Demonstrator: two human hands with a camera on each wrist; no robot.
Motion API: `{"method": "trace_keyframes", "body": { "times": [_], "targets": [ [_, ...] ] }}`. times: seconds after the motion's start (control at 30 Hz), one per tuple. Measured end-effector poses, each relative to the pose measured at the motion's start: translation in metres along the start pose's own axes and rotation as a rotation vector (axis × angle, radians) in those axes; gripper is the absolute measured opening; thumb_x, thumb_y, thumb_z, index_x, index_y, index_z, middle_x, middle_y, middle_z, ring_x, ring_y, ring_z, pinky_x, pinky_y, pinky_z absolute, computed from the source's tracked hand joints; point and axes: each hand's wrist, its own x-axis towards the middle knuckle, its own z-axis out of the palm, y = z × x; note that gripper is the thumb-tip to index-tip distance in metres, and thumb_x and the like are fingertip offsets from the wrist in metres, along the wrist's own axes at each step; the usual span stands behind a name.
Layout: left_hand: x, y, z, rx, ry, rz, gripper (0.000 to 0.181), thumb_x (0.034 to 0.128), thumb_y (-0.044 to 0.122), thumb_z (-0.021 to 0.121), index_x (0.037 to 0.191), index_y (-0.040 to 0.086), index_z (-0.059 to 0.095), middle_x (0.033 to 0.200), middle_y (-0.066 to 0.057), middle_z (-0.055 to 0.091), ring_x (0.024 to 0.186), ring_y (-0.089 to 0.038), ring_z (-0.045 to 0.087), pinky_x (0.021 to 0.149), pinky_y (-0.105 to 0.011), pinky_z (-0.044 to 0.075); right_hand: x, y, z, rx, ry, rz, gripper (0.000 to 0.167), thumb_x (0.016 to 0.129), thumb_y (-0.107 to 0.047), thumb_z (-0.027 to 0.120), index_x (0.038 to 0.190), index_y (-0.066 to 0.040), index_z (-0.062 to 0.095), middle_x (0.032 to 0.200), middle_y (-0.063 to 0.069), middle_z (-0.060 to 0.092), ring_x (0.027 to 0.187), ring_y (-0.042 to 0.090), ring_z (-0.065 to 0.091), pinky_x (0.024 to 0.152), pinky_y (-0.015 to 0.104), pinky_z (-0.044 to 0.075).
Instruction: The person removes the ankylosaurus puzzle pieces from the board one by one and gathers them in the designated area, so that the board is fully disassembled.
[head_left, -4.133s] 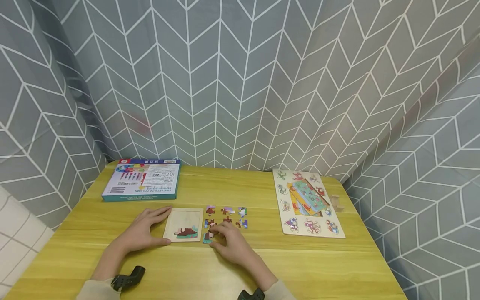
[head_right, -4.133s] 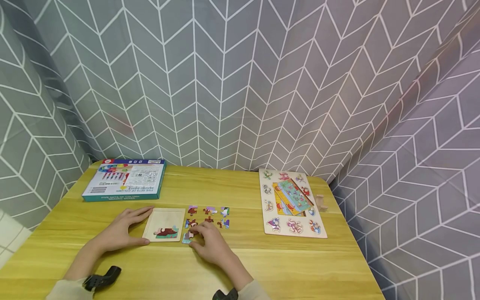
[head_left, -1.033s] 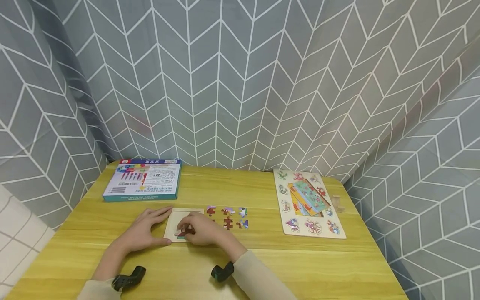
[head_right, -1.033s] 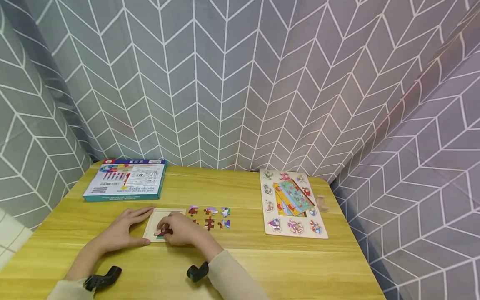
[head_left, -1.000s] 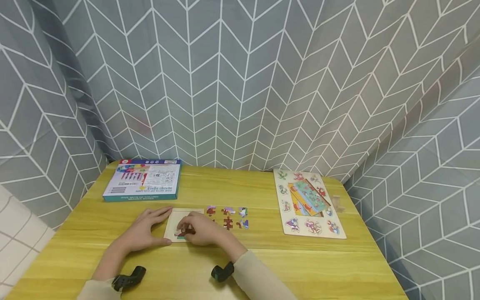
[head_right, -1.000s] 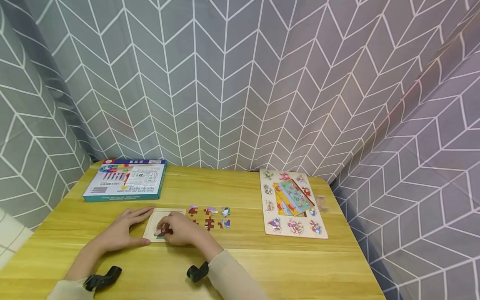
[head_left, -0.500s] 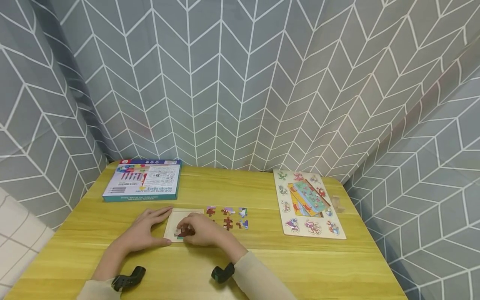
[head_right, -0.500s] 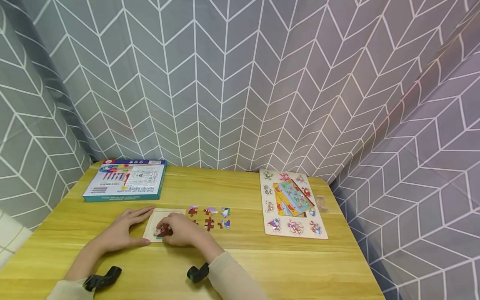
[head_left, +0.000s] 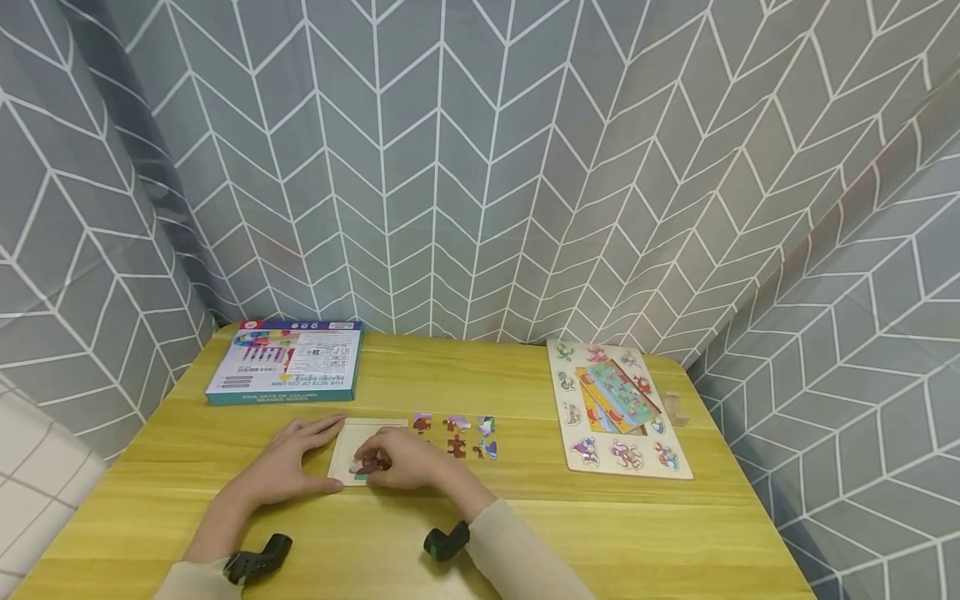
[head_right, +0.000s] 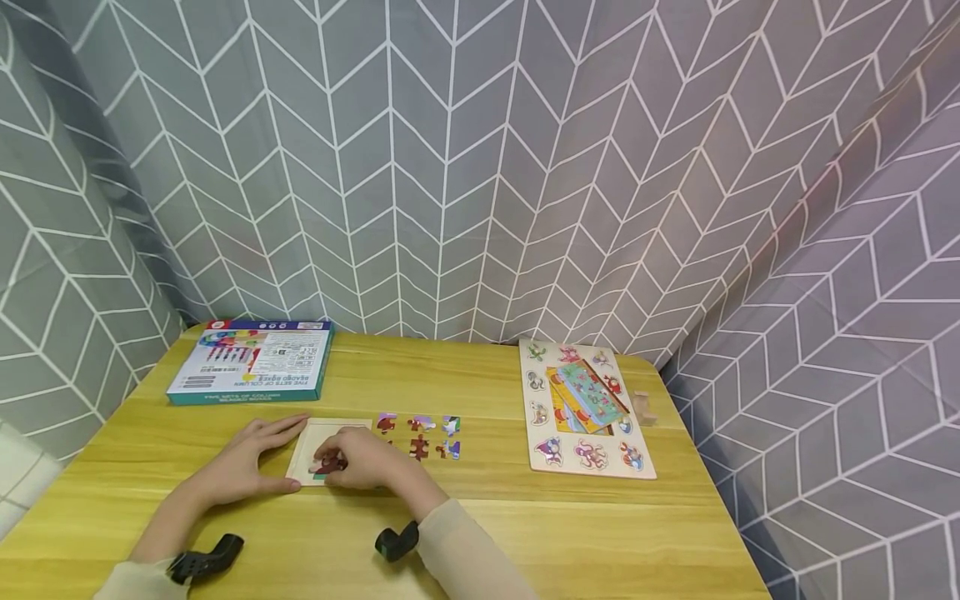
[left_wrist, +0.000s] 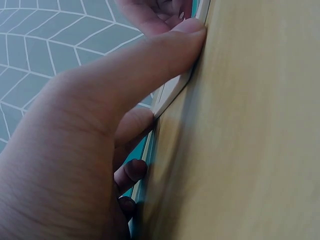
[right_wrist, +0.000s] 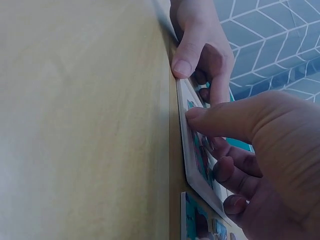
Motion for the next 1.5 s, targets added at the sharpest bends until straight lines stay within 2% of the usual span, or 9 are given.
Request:
{"method": "trace_keyframes", "body": {
  "times": [0.5,0.73,0.9,1.07,1.2,1.27,1.37,1.5],
  "targets": [
    [0.0,0.004,-0.002,0.004,-0.01,-0.008,0.104,0.0756,0.064,0.089,0.159,0.013,0.052,0.161,-0.009,0.052,0.108,-0.017,0.045,0.092,-0.049,0.045,-0.004,-0.004,-0.005,-0.011,0.042,-0.025,0.034,0.098,-0.013,0.075,0.132,-0.006,0.074,0.111,-0.002,0.069,0.088,0.0,0.051,0.078,0.012,0.044],
    [0.0,0.002,0.0,0.013,-0.008,-0.008,0.104,0.0751,0.065,0.088,0.159,0.015,0.052,0.161,-0.008,0.052,0.108,-0.017,0.045,0.091,-0.049,0.046,-0.014,-0.005,-0.008,0.017,0.115,0.012,0.033,0.101,-0.016,0.073,0.134,-0.009,0.073,0.124,0.001,0.071,0.093,-0.001,0.055,0.082,0.013,0.047],
    [0.001,0.002,0.001,0.009,-0.004,-0.012,0.105,0.0747,0.063,0.09,0.159,0.015,0.052,0.16,-0.01,0.053,0.107,-0.017,0.045,0.091,-0.048,0.046,-0.031,-0.001,-0.011,0.075,0.191,0.048,0.033,0.104,-0.017,0.07,0.136,-0.01,0.072,0.129,0.002,0.068,0.09,0.001,0.054,0.077,0.015,0.048],
    [0.0,0.001,0.002,0.003,0.002,-0.007,0.105,0.0747,0.062,0.09,0.159,0.013,0.052,0.161,-0.009,0.052,0.107,-0.016,0.044,0.09,-0.047,0.046,-0.054,0.007,-0.016,0.076,0.284,0.057,0.032,0.104,-0.017,0.07,0.135,-0.007,0.072,0.127,0.003,0.069,0.098,0.006,0.06,0.081,0.017,0.049],
    [0.0,0.001,0.002,0.004,0.004,0.0,0.104,0.0748,0.062,0.09,0.159,0.013,0.052,0.162,-0.008,0.051,0.106,-0.015,0.043,0.09,-0.047,0.045,-0.076,0.018,-0.021,0.076,0.341,0.087,0.033,0.103,-0.015,0.071,0.135,-0.005,0.072,0.132,0.008,0.068,0.101,0.015,0.061,0.081,0.022,0.052],
    [0.0,0.001,0.002,0.005,0.004,0.001,0.104,0.0748,0.062,0.09,0.159,0.014,0.052,0.162,-0.008,0.051,0.106,-0.015,0.043,0.091,-0.047,0.045,-0.087,0.024,-0.022,0.061,0.379,0.097,0.033,0.102,-0.014,0.073,0.134,-0.005,0.072,0.136,0.013,0.067,0.107,0.021,0.064,0.085,0.028,0.054],
    [0.0,0.002,0.001,0.005,0.002,0.001,0.105,0.0748,0.062,0.09,0.159,0.014,0.052,0.162,-0.008,0.05,0.107,-0.016,0.043,0.091,-0.048,0.045,-0.102,0.033,-0.024,0.059,0.428,0.1,0.032,0.1,-0.011,0.074,0.131,-0.003,0.073,0.128,0.013,0.069,0.103,0.025,0.066,0.086,0.033,0.057],
    [0.0,0.002,0.001,0.007,0.001,0.004,0.105,0.0748,0.062,0.09,0.159,0.013,0.052,0.162,-0.009,0.05,0.107,-0.016,0.043,0.091,-0.048,0.046,-0.119,0.043,-0.025,0.075,0.466,0.123,0.031,0.099,-0.009,0.075,0.129,-0.002,0.074,0.119,0.008,0.071,0.095,0.019,0.064,0.082,0.03,0.055]
  ]
}}
